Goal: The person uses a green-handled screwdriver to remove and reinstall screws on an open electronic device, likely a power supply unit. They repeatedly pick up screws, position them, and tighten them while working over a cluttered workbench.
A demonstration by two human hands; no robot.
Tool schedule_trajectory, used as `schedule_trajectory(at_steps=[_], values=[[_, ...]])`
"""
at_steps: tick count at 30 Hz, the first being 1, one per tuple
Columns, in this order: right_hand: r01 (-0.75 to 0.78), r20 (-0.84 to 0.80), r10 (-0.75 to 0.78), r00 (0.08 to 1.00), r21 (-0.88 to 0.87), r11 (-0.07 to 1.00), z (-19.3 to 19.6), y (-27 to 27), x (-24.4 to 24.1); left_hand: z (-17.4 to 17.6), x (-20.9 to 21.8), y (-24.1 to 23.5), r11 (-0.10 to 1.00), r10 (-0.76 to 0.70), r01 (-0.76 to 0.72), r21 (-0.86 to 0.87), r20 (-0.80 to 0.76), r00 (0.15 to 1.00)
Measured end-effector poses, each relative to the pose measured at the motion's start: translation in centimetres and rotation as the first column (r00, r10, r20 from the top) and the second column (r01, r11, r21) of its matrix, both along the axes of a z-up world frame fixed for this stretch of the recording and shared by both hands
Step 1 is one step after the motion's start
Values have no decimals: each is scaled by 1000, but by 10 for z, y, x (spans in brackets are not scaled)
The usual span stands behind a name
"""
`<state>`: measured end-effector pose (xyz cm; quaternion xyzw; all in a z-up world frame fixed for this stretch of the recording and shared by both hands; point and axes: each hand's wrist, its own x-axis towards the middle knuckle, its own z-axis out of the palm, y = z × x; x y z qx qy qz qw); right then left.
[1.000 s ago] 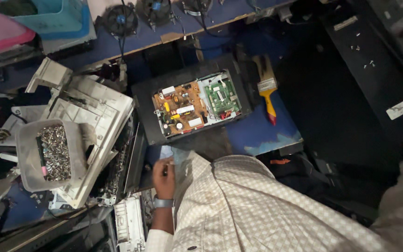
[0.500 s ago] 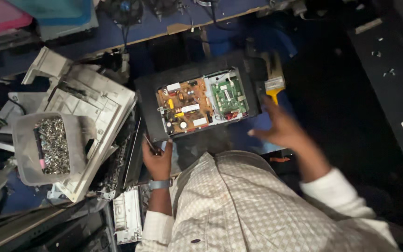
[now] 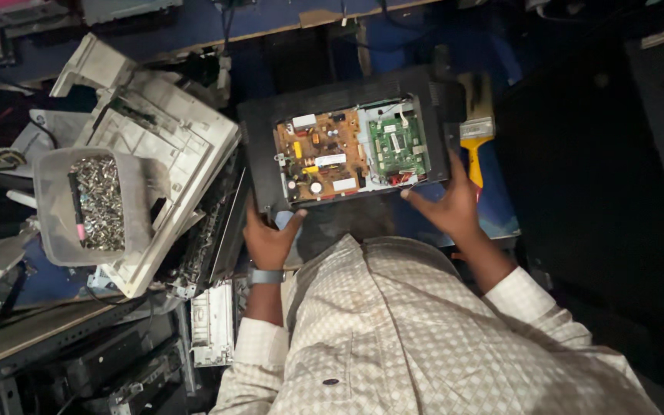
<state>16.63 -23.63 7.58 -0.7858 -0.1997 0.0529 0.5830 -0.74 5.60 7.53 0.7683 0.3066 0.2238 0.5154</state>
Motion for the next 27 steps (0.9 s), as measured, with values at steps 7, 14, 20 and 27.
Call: schedule_trajectory(at_steps=[7, 14, 20, 27], values=[[195, 59, -187, 981, -244, 950, 11, 9, -4, -2, 4, -6, 985, 153, -143, 102, -98, 983], [292, 261, -187, 947, -458, 840, 21, 4, -31, -10, -3, 4, 932, 276, -205, 299, -217, 936], [199, 182, -132, 974, -427, 882, 24, -15, -32, -10, -32, -21, 933, 315, -219, 286, -352, 882], [158, 133, -111, 985, -426, 891, 33, -24, -43, -5, -55, -37, 946, 266, -178, 272, -332, 905]])
